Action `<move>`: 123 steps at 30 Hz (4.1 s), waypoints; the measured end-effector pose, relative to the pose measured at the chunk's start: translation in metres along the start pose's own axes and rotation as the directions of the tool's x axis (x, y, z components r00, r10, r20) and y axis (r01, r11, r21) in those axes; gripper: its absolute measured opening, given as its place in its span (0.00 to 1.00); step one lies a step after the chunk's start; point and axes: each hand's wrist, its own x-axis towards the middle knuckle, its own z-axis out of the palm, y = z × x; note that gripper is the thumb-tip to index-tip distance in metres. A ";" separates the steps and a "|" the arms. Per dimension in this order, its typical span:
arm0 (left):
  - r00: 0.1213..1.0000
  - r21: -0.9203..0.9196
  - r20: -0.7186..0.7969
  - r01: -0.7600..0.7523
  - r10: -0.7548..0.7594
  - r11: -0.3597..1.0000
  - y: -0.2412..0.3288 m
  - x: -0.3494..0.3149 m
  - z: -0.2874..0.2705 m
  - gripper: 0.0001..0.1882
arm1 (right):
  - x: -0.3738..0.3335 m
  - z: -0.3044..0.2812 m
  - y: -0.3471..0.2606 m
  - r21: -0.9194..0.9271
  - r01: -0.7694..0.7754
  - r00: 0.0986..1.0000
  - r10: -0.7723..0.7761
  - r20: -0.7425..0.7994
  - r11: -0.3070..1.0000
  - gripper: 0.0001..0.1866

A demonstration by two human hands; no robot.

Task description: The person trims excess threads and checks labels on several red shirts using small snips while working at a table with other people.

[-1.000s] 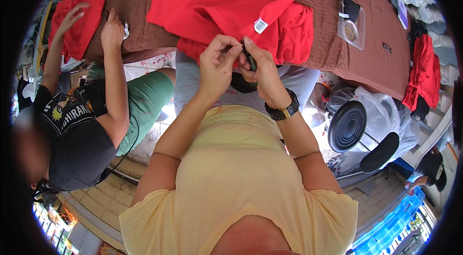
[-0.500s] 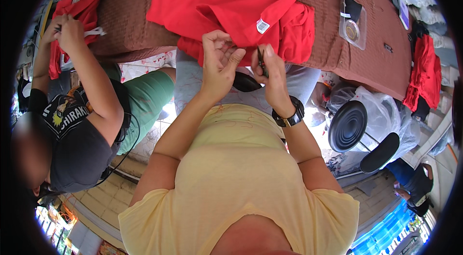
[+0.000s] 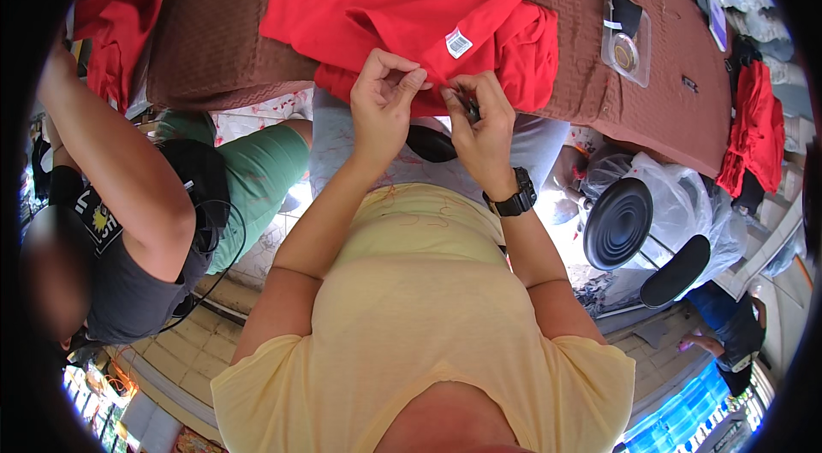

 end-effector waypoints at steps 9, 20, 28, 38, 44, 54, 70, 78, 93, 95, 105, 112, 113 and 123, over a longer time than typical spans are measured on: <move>0.960 -0.229 0.003 0.272 -0.279 0.934 0.014 0.002 -0.006 0.03 | 0.006 -0.009 -0.029 0.077 -0.314 0.942 0.300 0.151 0.946 0.11; 0.977 -0.107 0.068 0.208 -0.201 0.972 0.015 -0.005 -0.010 0.04 | 0.007 0.001 -0.031 0.478 -0.714 0.694 0.431 0.576 0.511 0.26; 0.985 -0.060 0.121 0.127 -0.119 0.990 0.018 -0.011 -0.004 0.03 | 0.015 0.004 -0.028 0.523 -0.767 0.641 0.473 0.604 0.372 0.25; 0.995 -0.022 -0.102 -0.012 0.010 1.000 0.005 -0.003 -0.002 0.12 | 0.020 -0.009 -0.043 0.182 -0.197 0.979 0.184 0.084 0.963 0.10; 0.999 -0.007 -0.048 -0.016 0.015 1.000 0.015 -0.008 0.009 0.12 | 0.037 -0.003 -0.018 0.020 0.142 0.990 -0.142 0.010 0.990 0.10; 0.999 -0.167 0.007 0.047 -0.047 0.985 0.024 -0.008 0.009 0.08 | 0.035 -0.015 -0.013 0.648 -0.524 0.849 0.403 0.343 0.553 0.13; 0.998 -0.097 -0.053 -0.024 0.019 0.995 0.003 -0.006 0.012 0.06 | 0.019 -0.009 -0.026 0.495 -0.275 0.961 0.251 0.115 0.825 0.17; 0.985 -0.161 0.052 0.172 -0.165 0.972 0.016 -0.008 0.005 0.04 | 0.008 -0.014 -0.028 0.461 -0.737 0.667 0.423 0.613 0.495 0.27; 0.997 -0.210 -0.007 0.072 -0.076 0.975 0.003 -0.007 0.002 0.04 | 0.019 -0.009 -0.013 0.581 -0.731 0.680 0.312 0.663 0.357 0.23; 0.984 -0.377 0.024 0.173 -0.177 0.910 0.009 -0.008 -0.001 0.06 | 0.009 -0.018 -0.023 0.581 -0.489 0.868 0.295 0.399 0.651 0.21; 0.995 -0.177 -0.027 0.086 -0.092 0.980 0.021 0.004 0.005 0.13 | 0.002 0.002 -0.002 -0.136 0.203 0.968 -0.220 -0.123 0.970 0.23; 0.944 0.247 0.143 -0.324 0.296 0.913 0.037 0.034 0.000 0.08 | 0.038 -0.027 0.004 0.192 0.169 0.985 -0.169 -0.015 0.967 0.05; 0.906 0.373 0.214 -0.422 0.366 0.826 0.042 0.041 0.001 0.06 | 0.041 -0.025 0.003 0.332 0.107 0.994 -0.096 -0.048 0.937 0.10; 0.866 0.445 0.272 -0.500 0.421 0.742 0.034 0.052 0.034 0.08 | 0.034 -0.044 0.011 0.628 -0.424 0.857 0.513 0.045 0.653 0.15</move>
